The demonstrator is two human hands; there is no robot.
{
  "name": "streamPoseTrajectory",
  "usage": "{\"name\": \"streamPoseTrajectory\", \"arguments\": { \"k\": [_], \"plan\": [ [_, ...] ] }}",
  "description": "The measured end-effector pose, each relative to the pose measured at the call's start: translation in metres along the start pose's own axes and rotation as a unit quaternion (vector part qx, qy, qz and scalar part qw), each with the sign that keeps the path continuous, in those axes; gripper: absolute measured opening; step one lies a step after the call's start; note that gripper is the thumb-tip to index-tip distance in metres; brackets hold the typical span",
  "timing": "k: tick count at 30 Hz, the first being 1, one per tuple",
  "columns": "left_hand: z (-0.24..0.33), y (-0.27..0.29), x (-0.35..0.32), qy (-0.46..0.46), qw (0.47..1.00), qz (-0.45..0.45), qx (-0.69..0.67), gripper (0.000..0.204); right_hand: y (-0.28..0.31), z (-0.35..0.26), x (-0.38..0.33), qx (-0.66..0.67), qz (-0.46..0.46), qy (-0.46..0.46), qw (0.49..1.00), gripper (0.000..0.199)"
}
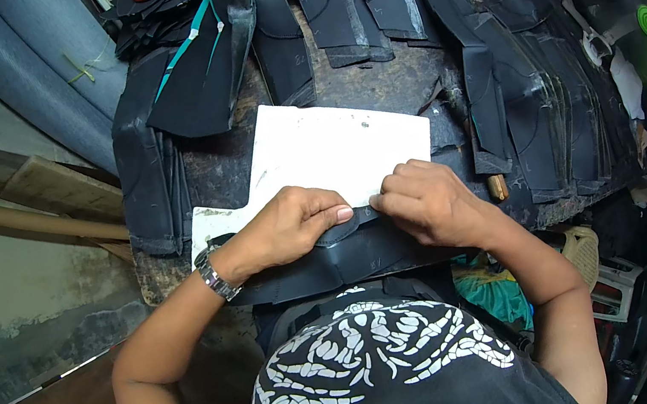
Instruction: The person repeatedly aligns black rubber shoe parts on a white board and taps them with a hammer to flatten or shape the edges. The person handles multiple similar parts one at a time, turning them over and repositioning them on the board.
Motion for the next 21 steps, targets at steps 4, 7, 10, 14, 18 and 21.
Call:
{"name": "streamPoseTrajectory", "arguments": {
  "k": [4, 7, 10, 14, 18, 21],
  "plan": [
    [-0.006, -0.003, 0.000, -0.018, 0.997, 0.003, -0.073, 0.029, -0.012, -0.004, -0.006, -0.109, 0.098, 0.128, 0.981, 0.012],
    [-0.004, 0.004, 0.001, -0.006, 0.999, -0.018, -0.049, 0.033, -0.022, -0.004, -0.006, -0.147, 0.157, 0.173, 0.961, 0.013],
    [0.002, 0.008, 0.010, 0.051, 0.996, -0.057, 0.041, 0.037, -0.026, -0.007, -0.007, -0.161, 0.165, 0.176, 0.957, 0.013],
    [0.009, 0.004, 0.013, 0.037, 0.997, -0.069, 0.025, 0.037, -0.024, -0.009, -0.006, -0.169, 0.154, 0.188, 0.955, 0.013],
    [0.012, 0.000, 0.009, -0.037, 0.997, -0.054, 0.048, 0.034, -0.025, -0.009, -0.009, -0.179, 0.162, 0.190, 0.952, 0.012],
    [0.011, -0.003, 0.003, -0.059, 0.996, -0.032, 0.066, 0.031, -0.025, -0.011, -0.008, -0.189, 0.186, 0.200, 0.943, 0.012]
  ]
}}
Point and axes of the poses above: each hand's wrist, its own x-axis towards the middle knuckle, its own y-axis out of the back of the hand, z = x × y, the point moved 3 cm from there along x, towards the middle knuckle, and after that the axes turned 8 degrees about z, right-handed, at the moved point
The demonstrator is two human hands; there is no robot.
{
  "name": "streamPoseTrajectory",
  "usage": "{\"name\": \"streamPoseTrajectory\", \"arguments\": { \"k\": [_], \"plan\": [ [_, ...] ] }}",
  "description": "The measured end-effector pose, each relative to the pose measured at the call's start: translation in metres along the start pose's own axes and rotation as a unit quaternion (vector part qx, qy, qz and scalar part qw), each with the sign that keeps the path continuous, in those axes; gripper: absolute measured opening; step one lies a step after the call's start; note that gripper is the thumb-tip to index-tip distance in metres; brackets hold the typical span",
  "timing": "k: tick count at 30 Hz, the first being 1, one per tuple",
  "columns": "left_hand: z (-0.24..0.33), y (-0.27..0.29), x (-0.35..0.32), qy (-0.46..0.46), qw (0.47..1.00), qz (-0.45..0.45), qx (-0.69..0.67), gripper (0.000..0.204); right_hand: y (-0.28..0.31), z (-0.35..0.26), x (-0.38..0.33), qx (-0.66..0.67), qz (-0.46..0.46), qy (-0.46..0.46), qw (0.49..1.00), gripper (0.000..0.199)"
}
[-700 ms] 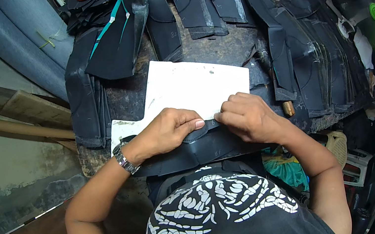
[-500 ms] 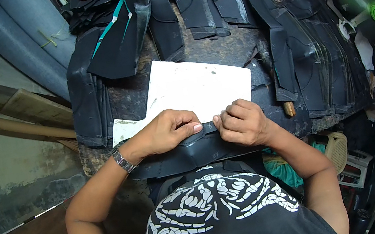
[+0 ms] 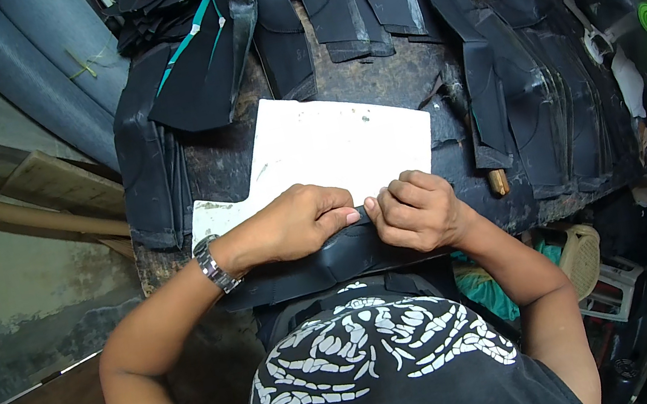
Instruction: The person repeatedly aligns black rubber shoe parts on a white board and taps them with a hammer to flatten or shape the edges. The person handles multiple similar parts one at a time, turning them over and repositioning them on the board.
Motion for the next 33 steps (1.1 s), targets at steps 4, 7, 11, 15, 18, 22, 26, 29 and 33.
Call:
{"name": "streamPoseTrajectory", "arguments": {
  "k": [4, 7, 11, 15, 18, 22, 26, 29, 33],
  "plan": [
    [0.000, -0.002, -0.003, -0.005, 0.999, 0.017, 0.042, 0.029, 0.003, 0.010, 0.003, 0.086, -0.061, -0.080, 0.991, 0.012],
    [0.000, -0.003, -0.008, -0.030, 0.999, 0.034, 0.018, 0.029, 0.010, 0.023, 0.005, 0.268, -0.167, -0.219, 0.923, 0.021],
    [-0.005, 0.000, -0.015, -0.038, 0.999, 0.023, -0.012, 0.029, 0.014, 0.027, 0.015, 0.327, -0.214, -0.225, 0.893, 0.021],
    [-0.011, 0.003, -0.021, -0.029, 1.000, -0.009, -0.009, 0.028, 0.016, 0.023, 0.016, 0.297, -0.228, -0.201, 0.905, 0.018],
    [-0.013, 0.004, -0.020, -0.021, 0.997, -0.001, -0.070, 0.029, 0.014, 0.013, 0.012, 0.202, -0.162, -0.117, 0.959, 0.013],
    [-0.016, 0.006, -0.021, 0.029, 0.987, -0.037, -0.151, 0.034, 0.005, 0.005, 0.005, 0.104, -0.031, -0.049, 0.993, 0.014],
    [-0.014, 0.015, -0.022, 0.077, 0.983, -0.084, -0.143, 0.037, -0.003, 0.007, 0.002, 0.103, 0.009, -0.036, 0.994, 0.016],
    [-0.011, 0.017, -0.018, 0.121, 0.987, -0.024, -0.100, 0.036, -0.005, 0.007, 0.002, 0.102, 0.001, -0.019, 0.995, 0.021],
    [-0.003, 0.013, -0.009, 0.099, 0.994, -0.012, -0.040, 0.031, -0.005, 0.005, 0.001, 0.085, -0.010, 0.003, 0.996, 0.022]
  ]
}}
Point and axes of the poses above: each hand's wrist, its own x-axis towards the middle knuckle, its own y-axis out of the back of the hand, z = x × y, the point moved 3 cm from there along x, towards the middle knuckle, and after that the axes turned 8 degrees about z, right-handed, at the moved point
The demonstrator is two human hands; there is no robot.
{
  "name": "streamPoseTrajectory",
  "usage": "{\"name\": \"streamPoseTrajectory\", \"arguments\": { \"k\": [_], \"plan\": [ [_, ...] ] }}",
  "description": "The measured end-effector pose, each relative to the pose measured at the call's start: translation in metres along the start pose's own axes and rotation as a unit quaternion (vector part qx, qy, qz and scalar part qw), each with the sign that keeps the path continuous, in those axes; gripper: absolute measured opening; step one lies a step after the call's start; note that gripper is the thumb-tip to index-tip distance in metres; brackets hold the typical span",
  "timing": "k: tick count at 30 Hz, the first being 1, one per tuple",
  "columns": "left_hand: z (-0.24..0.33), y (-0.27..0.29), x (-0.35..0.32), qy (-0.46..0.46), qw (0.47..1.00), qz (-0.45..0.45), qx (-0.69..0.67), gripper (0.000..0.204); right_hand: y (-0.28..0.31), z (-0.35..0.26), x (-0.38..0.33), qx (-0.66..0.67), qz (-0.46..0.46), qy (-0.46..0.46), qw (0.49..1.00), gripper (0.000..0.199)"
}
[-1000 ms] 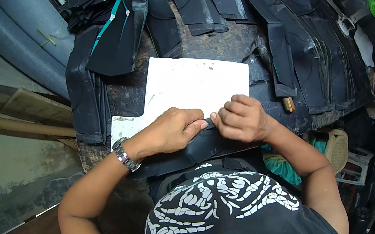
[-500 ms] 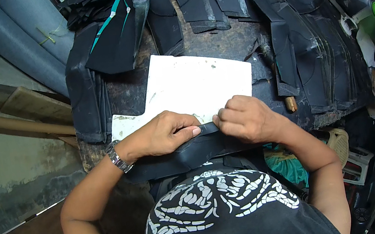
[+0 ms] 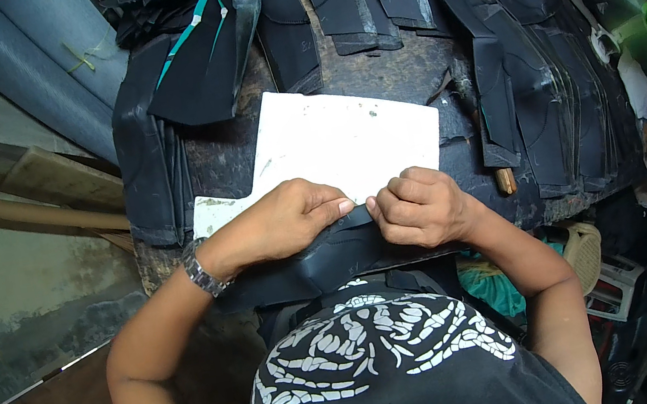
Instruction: The person repeatedly aligns black rubber shoe parts on a white board and taps them with a hammer to flatten or shape the edges. The person handles multiple similar parts one at a time, turning them over and repositioning them on the board.
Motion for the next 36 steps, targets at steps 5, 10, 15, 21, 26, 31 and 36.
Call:
{"name": "streamPoseTrajectory", "arguments": {
  "k": [5, 10, 15, 21, 26, 31, 36],
  "plan": [
    [0.008, -0.007, -0.003, -0.170, 0.973, 0.049, 0.148, 0.027, -0.001, -0.001, 0.001, -0.004, 0.000, 0.003, 1.000, 0.022],
    [0.001, -0.013, -0.003, -0.197, 0.959, 0.083, 0.188, 0.021, 0.008, 0.016, 0.001, 0.117, -0.135, -0.177, 0.968, 0.013],
    [-0.012, -0.013, -0.004, -0.187, 0.974, 0.057, 0.113, 0.022, 0.017, 0.021, -0.002, 0.287, -0.159, -0.278, 0.903, 0.024],
    [-0.017, -0.005, -0.004, -0.139, 0.990, -0.032, 0.000, 0.029, 0.005, -0.001, -0.002, 0.061, -0.029, -0.030, 0.997, 0.019],
    [-0.004, -0.006, 0.007, -0.082, 0.995, -0.037, 0.035, 0.039, -0.002, -0.004, -0.010, -0.005, -0.037, 0.012, 0.999, 0.011],
    [0.003, -0.014, 0.010, -0.154, 0.986, 0.007, 0.064, 0.034, -0.002, -0.005, -0.010, -0.021, -0.031, 0.017, 0.999, 0.009],
    [-0.004, -0.019, 0.004, -0.171, 0.978, 0.068, 0.099, 0.029, 0.006, 0.012, -0.005, 0.153, -0.109, -0.165, 0.968, 0.012]
  ]
}}
Point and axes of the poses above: each hand's wrist, its own x-axis towards the middle knuckle, its own y-axis out of the back of the hand, z = x × y, the point moved 3 cm from there along x, towards the middle knuckle, and after that the axes turned 8 degrees about z, right-handed, at the moved point
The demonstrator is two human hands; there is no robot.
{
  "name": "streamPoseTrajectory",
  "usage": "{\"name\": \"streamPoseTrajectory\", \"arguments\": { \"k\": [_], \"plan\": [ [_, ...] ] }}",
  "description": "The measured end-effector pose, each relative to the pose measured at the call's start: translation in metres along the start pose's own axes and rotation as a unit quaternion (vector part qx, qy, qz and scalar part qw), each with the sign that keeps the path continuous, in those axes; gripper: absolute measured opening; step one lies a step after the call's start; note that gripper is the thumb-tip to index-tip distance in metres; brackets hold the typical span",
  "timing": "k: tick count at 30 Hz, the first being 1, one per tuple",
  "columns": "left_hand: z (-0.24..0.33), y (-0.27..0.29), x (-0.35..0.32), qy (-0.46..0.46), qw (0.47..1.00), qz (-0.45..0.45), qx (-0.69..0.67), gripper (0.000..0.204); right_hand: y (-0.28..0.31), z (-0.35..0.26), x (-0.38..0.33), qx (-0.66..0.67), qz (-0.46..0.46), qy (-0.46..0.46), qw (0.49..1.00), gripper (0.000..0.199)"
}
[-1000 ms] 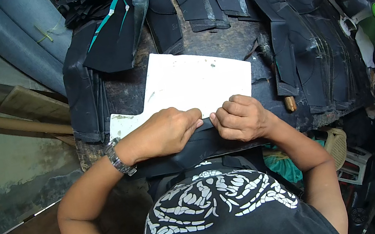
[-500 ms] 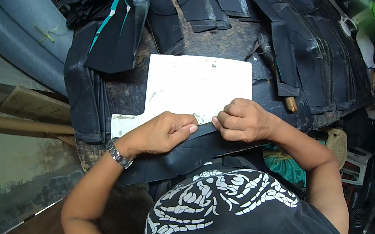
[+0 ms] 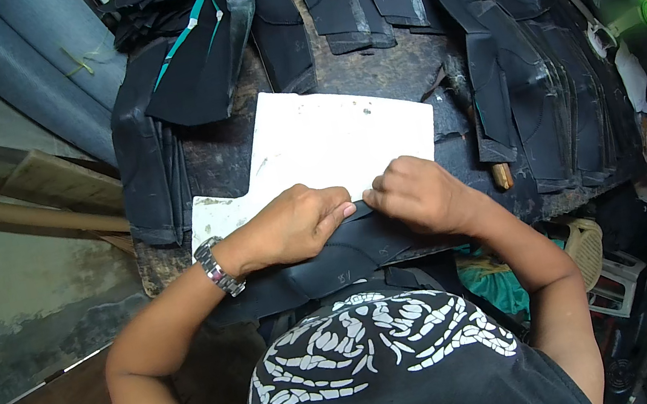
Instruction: The person repeatedly aligns black rubber shoe parts on a white board and taps them with a hammer to flatten or shape the edges. The person handles multiple similar parts one at a time, turning them over and repositioning them on the board.
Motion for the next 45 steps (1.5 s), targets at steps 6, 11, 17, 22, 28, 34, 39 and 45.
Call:
{"name": "streamPoseTrajectory", "arguments": {
  "k": [6, 11, 17, 22, 28, 34, 39, 45],
  "plan": [
    [0.001, -0.002, -0.003, 0.010, 1.000, -0.005, -0.019, 0.029, 0.015, 0.013, 0.007, 0.257, -0.114, -0.175, 0.944, 0.019],
    [-0.001, 0.003, -0.014, 0.023, 0.999, 0.009, -0.049, 0.029, 0.019, 0.011, 0.008, 0.260, -0.081, -0.139, 0.952, 0.025],
    [-0.005, 0.004, -0.027, 0.077, 0.983, -0.013, -0.168, 0.029, 0.005, 0.001, 0.002, 0.043, 0.034, 0.026, 0.998, 0.014],
    [-0.010, 0.011, -0.020, 0.116, 0.980, -0.075, -0.146, 0.037, -0.010, -0.002, 0.001, -0.042, 0.099, 0.078, 0.991, 0.015],
    [-0.014, 0.007, 0.002, 0.221, 0.952, -0.131, -0.169, 0.038, -0.009, -0.002, 0.004, -0.107, 0.085, 0.126, 0.983, 0.019],
    [-0.015, -0.001, -0.002, 0.297, 0.844, -0.115, -0.431, 0.036, -0.007, 0.000, 0.006, -0.116, 0.099, 0.155, 0.976, 0.019],
    [-0.020, -0.004, -0.002, 0.255, 0.862, -0.134, -0.418, 0.035, -0.006, 0.007, 0.004, -0.035, 0.106, 0.109, 0.988, 0.015],
    [-0.016, -0.008, -0.003, 0.194, 0.924, -0.128, -0.305, 0.035, -0.005, 0.012, 0.001, 0.017, 0.078, 0.086, 0.993, 0.015]
  ]
}}
Point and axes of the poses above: each hand's wrist, its own x-axis towards the middle knuckle, its own y-axis out of the back of the hand, z = x × y, the point moved 3 cm from there along x, towards the middle knuckle, and after that the axes turned 8 degrees about z, right-handed, at the moved point
